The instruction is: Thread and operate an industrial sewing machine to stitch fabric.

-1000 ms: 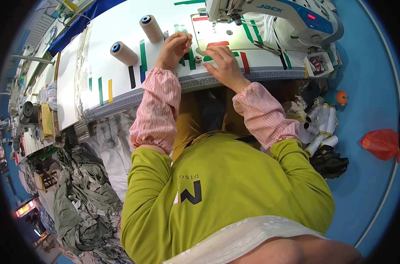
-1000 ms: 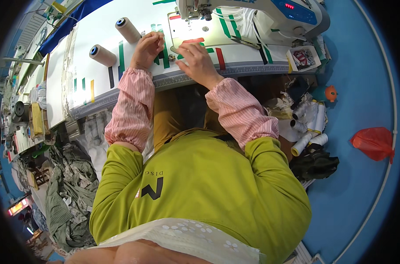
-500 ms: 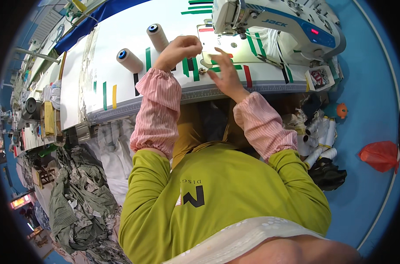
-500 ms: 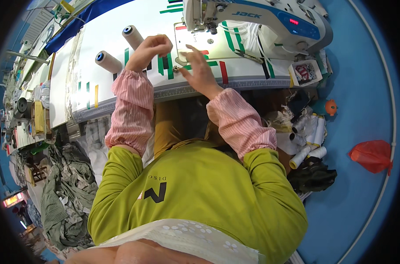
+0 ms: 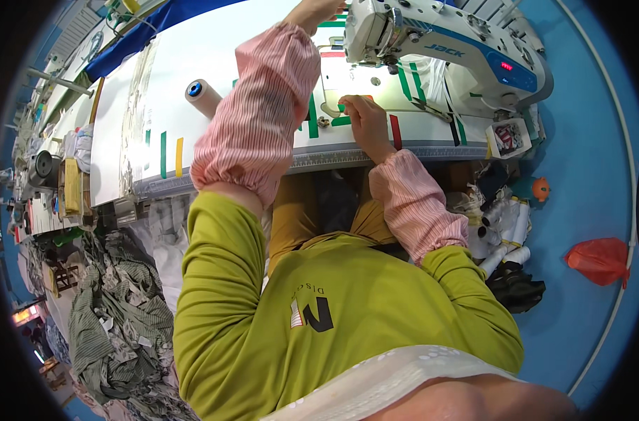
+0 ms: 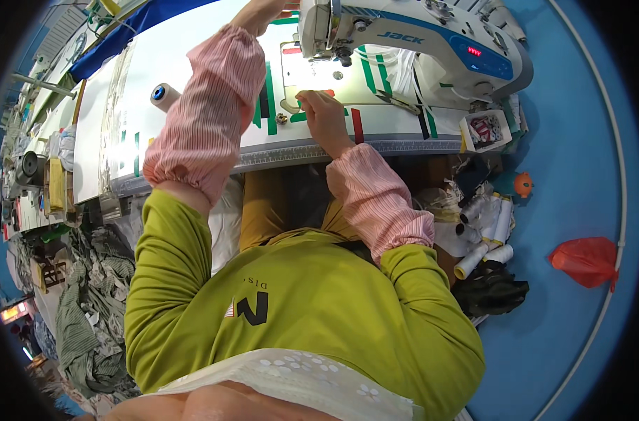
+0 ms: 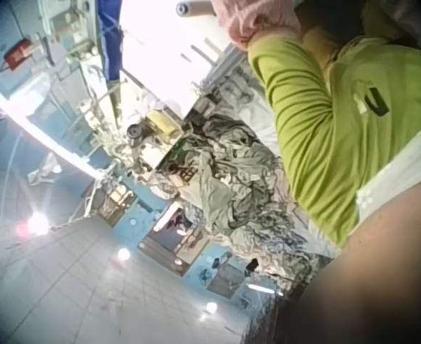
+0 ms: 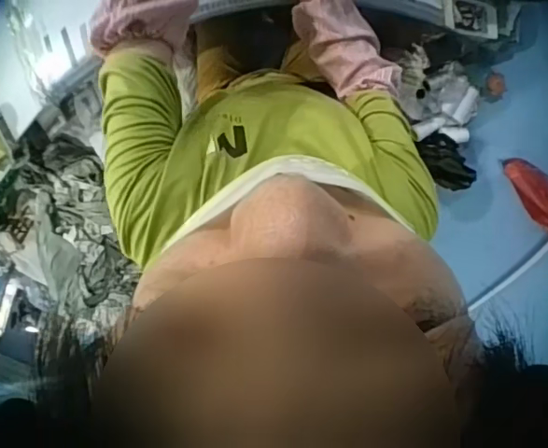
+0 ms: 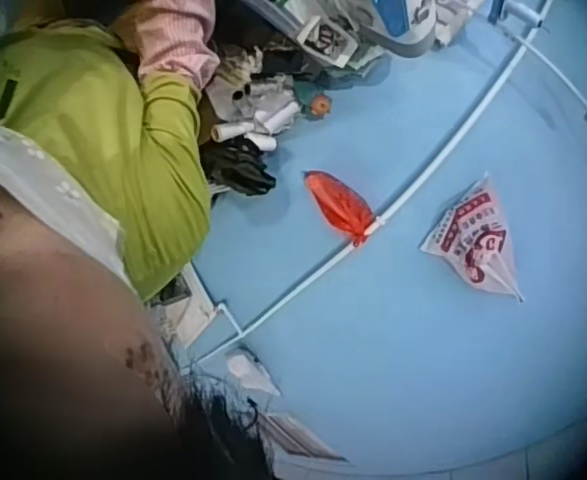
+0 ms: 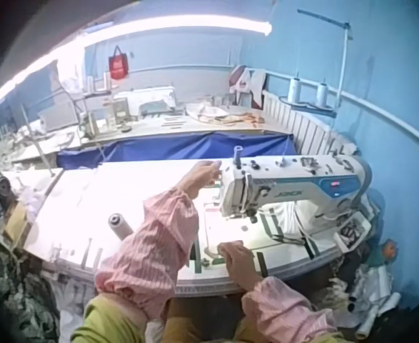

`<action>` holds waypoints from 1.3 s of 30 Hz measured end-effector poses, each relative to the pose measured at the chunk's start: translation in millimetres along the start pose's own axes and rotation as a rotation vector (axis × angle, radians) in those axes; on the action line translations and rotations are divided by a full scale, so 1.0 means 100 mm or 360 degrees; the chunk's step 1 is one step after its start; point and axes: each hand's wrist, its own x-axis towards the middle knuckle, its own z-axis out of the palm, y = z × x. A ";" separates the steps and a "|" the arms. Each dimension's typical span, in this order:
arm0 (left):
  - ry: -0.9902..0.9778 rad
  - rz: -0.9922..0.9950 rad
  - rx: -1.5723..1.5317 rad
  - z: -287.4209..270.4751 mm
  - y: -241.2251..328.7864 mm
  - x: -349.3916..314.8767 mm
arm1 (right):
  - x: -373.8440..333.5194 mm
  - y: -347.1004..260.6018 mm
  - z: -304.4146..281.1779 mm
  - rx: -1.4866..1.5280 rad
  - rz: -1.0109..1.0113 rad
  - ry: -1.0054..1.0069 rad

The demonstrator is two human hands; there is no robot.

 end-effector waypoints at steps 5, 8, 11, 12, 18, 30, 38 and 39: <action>-0.0413 -0.0030 0.0028 0.08 0.14 0.34 | -0.01 0.04 -0.01 -0.0057 0.0026 0.0022; -0.0336 -0.0101 0.0764 -0.12 0.28 0.45 | 0.02 -0.05 0.04 -0.0044 -0.0015 0.0011; -0.0258 0.0441 0.1088 -0.04 0.33 0.40 | 0.01 -0.03 0.00 -0.0063 -0.0012 0.0011; -0.0147 0.0504 0.1216 -0.07 0.34 0.39 | 0.01 -0.05 0.01 -0.0059 -0.0017 0.0003; 0.0197 0.0596 0.1072 0.11 0.27 0.20 | 0.02 0.00 0.00 -0.0033 -0.0007 0.0028; 0.0086 0.0313 0.0387 0.12 0.32 -0.33 | 0.01 -0.07 -0.08 0.0064 -0.0078 0.0033; 0.0199 0.0376 0.0436 -0.08 -0.16 -1.14 | 0.00 -0.01 -0.02 0.0039 -0.0161 0.0130; 0.0176 0.0406 0.0518 -0.10 -0.29 -1.32 | 0.00 -0.03 -0.03 0.0042 -0.0166 0.0134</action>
